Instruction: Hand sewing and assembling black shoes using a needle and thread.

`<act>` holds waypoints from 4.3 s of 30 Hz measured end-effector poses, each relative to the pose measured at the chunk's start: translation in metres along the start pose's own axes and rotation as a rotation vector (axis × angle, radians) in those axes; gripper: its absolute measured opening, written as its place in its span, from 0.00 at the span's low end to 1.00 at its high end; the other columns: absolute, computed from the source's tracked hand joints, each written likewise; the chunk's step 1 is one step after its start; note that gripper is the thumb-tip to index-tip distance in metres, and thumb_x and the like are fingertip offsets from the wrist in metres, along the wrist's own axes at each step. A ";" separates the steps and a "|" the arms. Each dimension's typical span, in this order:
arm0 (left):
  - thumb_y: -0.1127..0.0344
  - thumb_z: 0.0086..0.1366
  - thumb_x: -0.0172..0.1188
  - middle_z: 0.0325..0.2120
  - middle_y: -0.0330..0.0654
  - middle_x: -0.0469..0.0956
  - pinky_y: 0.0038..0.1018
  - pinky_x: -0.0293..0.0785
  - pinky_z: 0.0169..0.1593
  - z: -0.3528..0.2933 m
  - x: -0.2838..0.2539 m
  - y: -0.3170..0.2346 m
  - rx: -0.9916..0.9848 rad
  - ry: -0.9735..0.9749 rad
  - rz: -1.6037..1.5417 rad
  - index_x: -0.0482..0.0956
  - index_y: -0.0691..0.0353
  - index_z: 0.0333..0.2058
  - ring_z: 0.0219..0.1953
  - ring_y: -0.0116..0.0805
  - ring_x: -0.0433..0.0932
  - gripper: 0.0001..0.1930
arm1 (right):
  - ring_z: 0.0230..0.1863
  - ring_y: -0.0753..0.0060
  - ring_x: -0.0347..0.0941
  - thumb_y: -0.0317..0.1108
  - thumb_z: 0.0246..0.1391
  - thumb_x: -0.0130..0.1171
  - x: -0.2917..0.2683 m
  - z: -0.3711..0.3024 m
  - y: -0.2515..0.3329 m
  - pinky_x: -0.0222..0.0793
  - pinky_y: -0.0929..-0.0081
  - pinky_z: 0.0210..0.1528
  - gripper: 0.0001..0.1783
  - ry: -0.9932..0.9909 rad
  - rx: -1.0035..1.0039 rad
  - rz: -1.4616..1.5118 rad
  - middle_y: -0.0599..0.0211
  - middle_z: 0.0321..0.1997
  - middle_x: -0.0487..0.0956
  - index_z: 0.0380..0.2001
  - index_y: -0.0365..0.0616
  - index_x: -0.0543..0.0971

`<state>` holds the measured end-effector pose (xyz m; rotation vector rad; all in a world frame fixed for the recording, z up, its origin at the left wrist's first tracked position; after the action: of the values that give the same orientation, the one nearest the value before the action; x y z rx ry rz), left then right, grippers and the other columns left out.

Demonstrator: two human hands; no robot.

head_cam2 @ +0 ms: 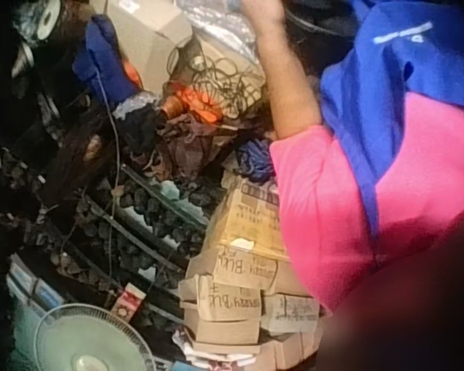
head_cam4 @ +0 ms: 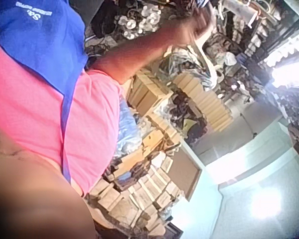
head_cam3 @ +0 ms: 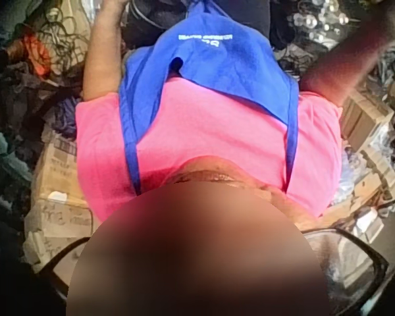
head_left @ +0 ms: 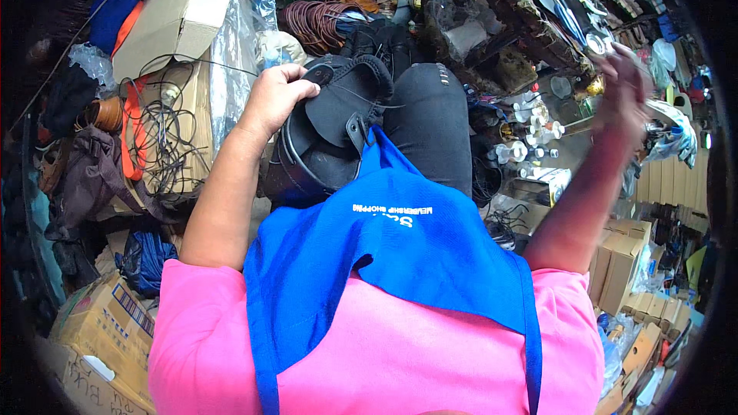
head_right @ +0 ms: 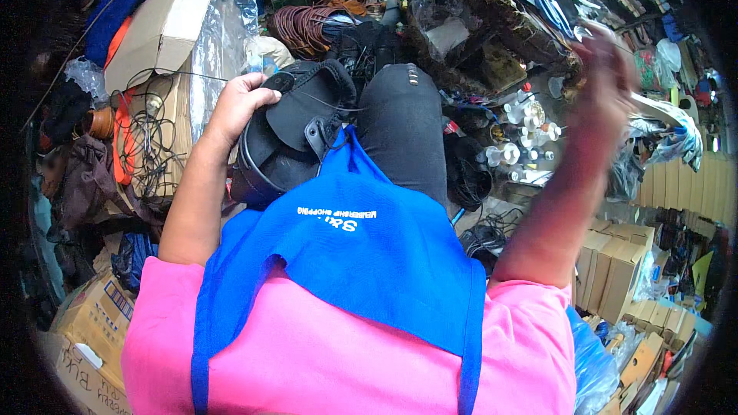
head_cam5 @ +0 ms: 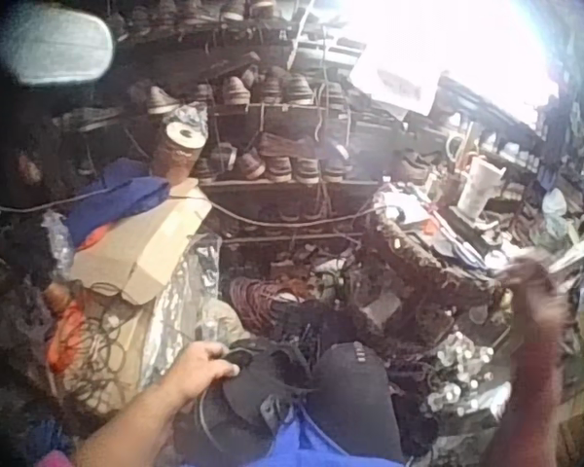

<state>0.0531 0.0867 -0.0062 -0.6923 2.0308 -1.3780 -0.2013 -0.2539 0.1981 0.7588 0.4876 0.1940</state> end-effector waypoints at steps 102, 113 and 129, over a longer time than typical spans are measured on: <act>0.73 0.46 0.63 0.21 0.34 0.79 0.20 0.69 0.30 0.042 0.013 -0.030 -0.131 0.511 0.409 0.81 0.68 0.30 0.23 0.22 0.73 0.10 | 0.35 0.62 0.74 0.25 0.37 0.55 0.273 -0.141 0.027 0.61 0.61 0.47 0.09 0.947 -0.562 -0.014 0.71 0.25 0.77 0.25 0.53 0.74; 0.73 0.47 0.63 0.22 0.34 0.78 0.21 0.69 0.32 0.039 0.012 -0.025 -0.102 0.465 0.415 0.81 0.67 0.29 0.24 0.22 0.74 0.09 | 0.32 0.61 0.76 0.24 0.38 0.55 0.270 -0.142 0.034 0.59 0.63 0.47 0.08 0.990 -0.369 0.017 0.67 0.22 0.77 0.24 0.52 0.75; 0.71 0.46 0.62 0.21 0.39 0.77 0.23 0.71 0.31 -0.003 0.005 -0.056 0.148 -0.051 0.388 0.78 0.66 0.27 0.26 0.24 0.74 0.07 | 0.28 0.58 0.74 0.36 0.45 0.61 0.250 -0.144 0.039 0.58 0.63 0.47 0.10 0.812 -0.169 -0.213 0.65 0.20 0.77 0.33 0.49 0.75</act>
<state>0.0528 0.0671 0.0462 -0.2476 1.8767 -1.2492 -0.0536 -0.0528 0.0475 0.4315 1.2985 0.3393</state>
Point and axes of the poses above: each hand's wrist, its own z-axis towards the middle knuckle, its own x-axis out of the palm, y = z × x, the point moved 6 cm from there along z, towards the middle knuckle
